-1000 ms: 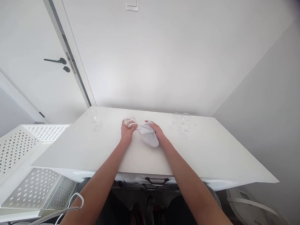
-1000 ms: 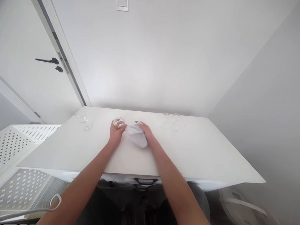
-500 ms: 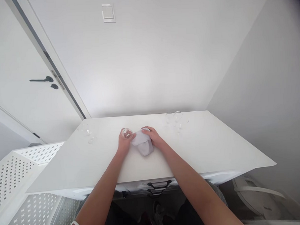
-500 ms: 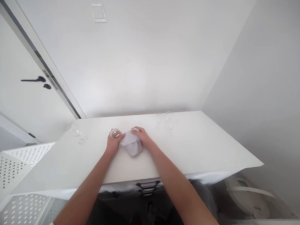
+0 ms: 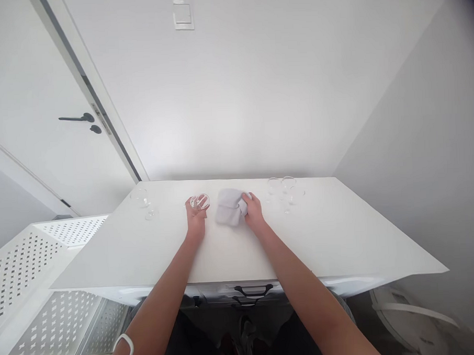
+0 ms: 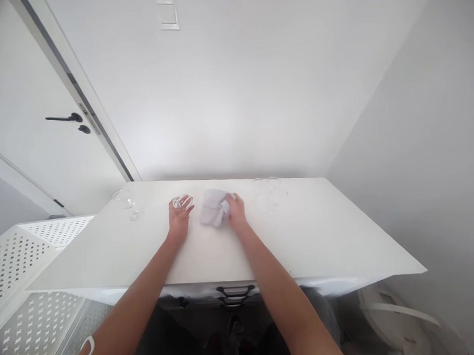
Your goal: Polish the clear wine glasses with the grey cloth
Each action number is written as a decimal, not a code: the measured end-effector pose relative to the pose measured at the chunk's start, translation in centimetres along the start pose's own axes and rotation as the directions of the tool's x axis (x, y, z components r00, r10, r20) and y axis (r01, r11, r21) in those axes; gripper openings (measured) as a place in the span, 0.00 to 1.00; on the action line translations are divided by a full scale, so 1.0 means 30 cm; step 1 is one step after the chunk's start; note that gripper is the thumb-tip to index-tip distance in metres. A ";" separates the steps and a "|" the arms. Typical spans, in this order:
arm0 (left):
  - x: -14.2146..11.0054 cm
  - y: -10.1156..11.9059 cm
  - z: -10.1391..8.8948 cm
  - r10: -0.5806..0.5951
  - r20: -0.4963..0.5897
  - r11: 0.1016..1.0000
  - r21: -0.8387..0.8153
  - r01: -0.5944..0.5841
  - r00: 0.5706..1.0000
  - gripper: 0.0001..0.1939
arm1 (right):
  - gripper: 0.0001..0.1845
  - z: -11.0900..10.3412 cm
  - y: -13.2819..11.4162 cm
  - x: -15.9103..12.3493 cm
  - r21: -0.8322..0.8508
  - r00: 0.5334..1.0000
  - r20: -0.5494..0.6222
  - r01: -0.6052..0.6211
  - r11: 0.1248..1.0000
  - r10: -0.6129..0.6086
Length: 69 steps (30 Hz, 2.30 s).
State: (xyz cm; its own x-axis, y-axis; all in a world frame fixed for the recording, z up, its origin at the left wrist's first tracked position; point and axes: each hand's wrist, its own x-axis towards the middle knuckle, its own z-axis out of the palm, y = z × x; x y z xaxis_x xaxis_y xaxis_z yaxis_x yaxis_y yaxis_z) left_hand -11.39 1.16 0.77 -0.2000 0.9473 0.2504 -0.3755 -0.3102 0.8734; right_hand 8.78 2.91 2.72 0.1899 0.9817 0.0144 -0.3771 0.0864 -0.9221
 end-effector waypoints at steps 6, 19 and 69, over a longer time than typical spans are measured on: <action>-0.003 0.004 0.021 -0.020 0.080 0.999 -0.042 0.023 0.997 0.24 | 0.23 0.041 0.053 -0.043 -0.224 0.995 -0.004 0.096 0.970 -0.100; -0.030 0.039 0.056 -0.014 0.161 0.940 0.340 -0.042 0.987 0.26 | 0.18 0.075 0.009 -0.130 -0.144 0.855 0.517 0.128 0.981 -0.035; -0.047 0.020 0.037 -0.001 0.065 0.932 0.361 -0.023 0.998 0.22 | 0.58 0.038 0.046 -0.089 -0.120 0.856 0.514 0.017 0.993 0.047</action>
State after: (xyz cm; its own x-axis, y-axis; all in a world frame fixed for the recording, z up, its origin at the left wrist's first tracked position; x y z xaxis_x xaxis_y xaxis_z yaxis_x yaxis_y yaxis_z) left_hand -10.33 -0.28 1.41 -0.1403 0.9508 0.2763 -0.0189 -0.2815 0.9594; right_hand 6.72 0.59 1.84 -0.3211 0.9321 0.1675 -0.2621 0.0825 -0.9615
